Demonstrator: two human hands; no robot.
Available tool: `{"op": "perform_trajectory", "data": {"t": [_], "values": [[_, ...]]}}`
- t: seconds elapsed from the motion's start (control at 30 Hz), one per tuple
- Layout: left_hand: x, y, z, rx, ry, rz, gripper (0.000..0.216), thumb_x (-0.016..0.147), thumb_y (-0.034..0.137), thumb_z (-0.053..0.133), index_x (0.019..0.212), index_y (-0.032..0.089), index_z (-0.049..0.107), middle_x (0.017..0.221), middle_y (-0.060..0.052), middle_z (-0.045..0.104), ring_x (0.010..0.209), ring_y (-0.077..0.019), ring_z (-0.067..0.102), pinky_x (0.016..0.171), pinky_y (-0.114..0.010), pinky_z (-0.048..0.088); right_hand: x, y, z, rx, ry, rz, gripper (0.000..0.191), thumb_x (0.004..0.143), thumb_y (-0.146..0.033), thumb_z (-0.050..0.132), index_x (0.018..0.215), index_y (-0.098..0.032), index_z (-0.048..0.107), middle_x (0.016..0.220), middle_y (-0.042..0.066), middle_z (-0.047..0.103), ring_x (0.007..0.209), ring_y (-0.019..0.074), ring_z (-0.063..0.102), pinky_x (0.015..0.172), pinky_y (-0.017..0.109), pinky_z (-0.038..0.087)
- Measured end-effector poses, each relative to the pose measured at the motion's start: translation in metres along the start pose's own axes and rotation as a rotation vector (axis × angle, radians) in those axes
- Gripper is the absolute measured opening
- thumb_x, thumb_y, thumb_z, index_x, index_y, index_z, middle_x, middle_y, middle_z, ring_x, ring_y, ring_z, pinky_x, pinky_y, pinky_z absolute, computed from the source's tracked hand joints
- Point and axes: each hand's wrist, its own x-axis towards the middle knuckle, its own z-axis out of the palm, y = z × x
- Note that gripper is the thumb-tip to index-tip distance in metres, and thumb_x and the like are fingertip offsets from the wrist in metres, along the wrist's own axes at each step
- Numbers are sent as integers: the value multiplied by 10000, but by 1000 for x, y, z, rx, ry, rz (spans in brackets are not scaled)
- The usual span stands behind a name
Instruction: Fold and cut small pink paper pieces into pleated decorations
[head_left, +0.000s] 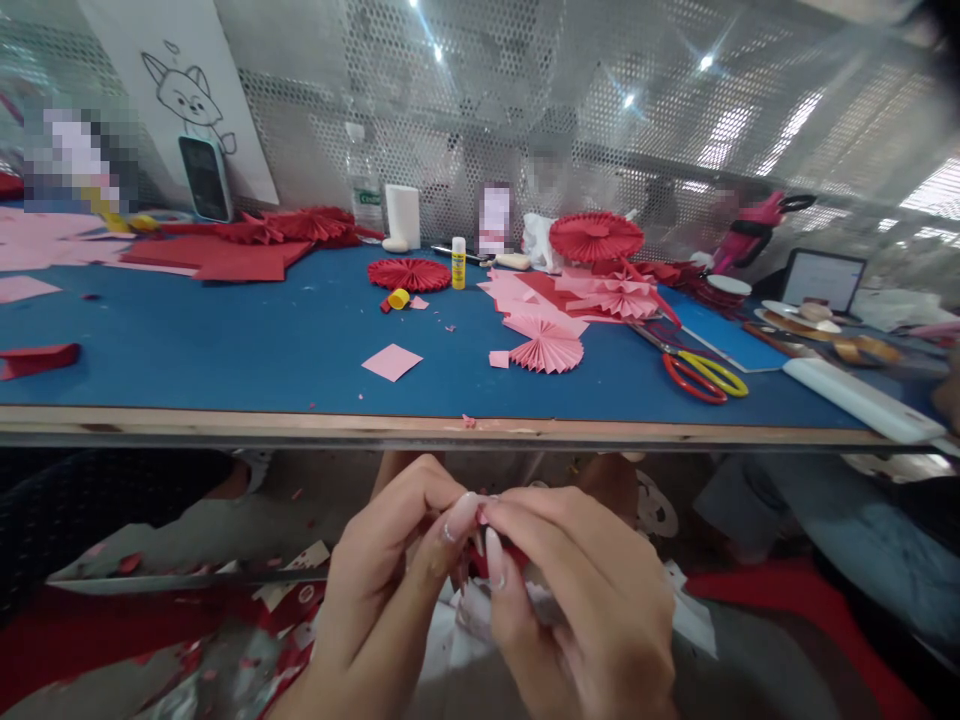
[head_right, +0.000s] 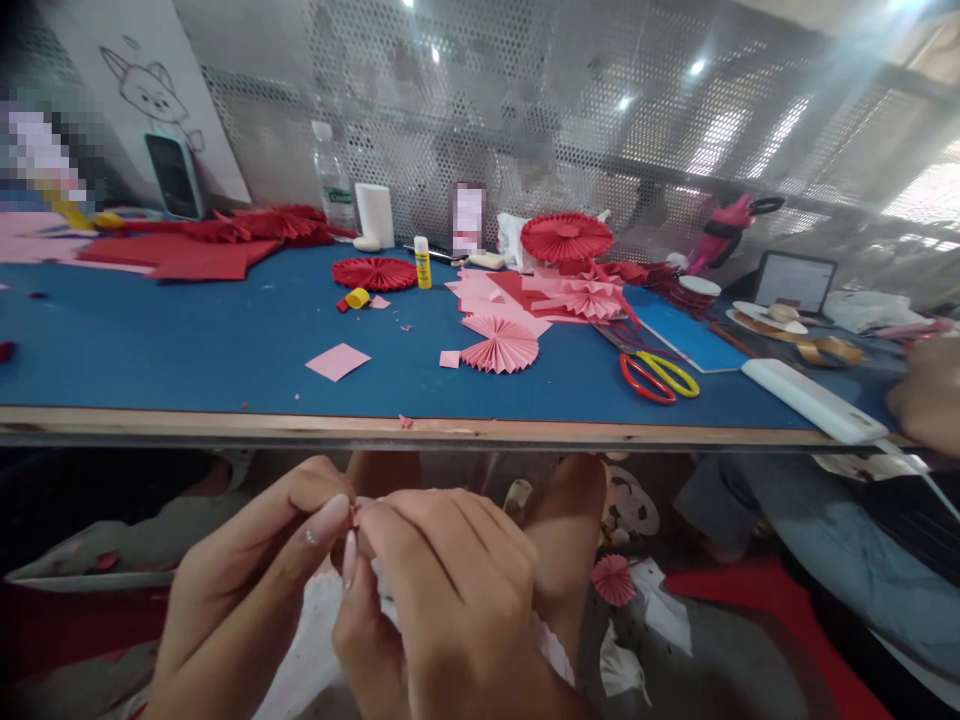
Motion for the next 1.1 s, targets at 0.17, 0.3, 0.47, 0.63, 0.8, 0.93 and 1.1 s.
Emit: {"op": "perform_trajectory", "data": {"t": [0.17,0.3,0.47,0.63,0.8,0.93,1.1], "values": [[0,0,-6,119,-73,39,198,1025,238,526,841,235,599,774,15,507,700,-126,491,641,-235,394,2,0,2,43,-15,68,107,828,-93,634,872,-168,697,791,29,750,690,151,704,661,271,543],[6,0,-7,15,-70,15,271,1024,274,534,764,221,595,714,20,509,652,-113,482,606,-221,386,7,6,-5,269,-149,281,114,850,-118,640,814,-180,728,736,-11,729,622,93,668,585,183,509],[17,0,-4,-316,-68,-258,293,961,357,625,720,195,584,663,23,464,592,-108,418,546,-205,381,8,15,-5,534,-224,514,129,867,-173,648,788,-181,749,732,5,736,640,101,665,591,171,514],[27,1,-8,-513,-156,-485,289,863,335,730,697,171,559,651,23,454,570,-93,393,503,-181,357,2,27,2,923,-292,854,100,823,-244,718,773,-167,756,650,2,695,531,82,601,494,157,478],[29,-1,-7,-670,-305,-570,288,948,292,617,703,171,526,566,46,411,469,-56,280,434,-156,263,-1,36,8,1396,-386,1058,186,770,-319,807,743,-148,739,555,-19,632,430,65,533,410,147,432],[25,0,-4,-507,-269,-464,281,961,332,616,737,176,547,649,26,461,544,-73,352,499,-170,318,-5,35,13,1545,-400,1159,238,790,-352,806,726,-146,706,516,-36,595,372,49,467,361,134,377],[17,1,-6,-214,-275,-264,338,1033,454,472,807,212,545,742,13,483,646,-116,425,602,-224,376,-10,28,11,1543,-296,1249,266,759,-349,834,694,-156,663,498,-53,563,371,48,456,367,134,389]]}}
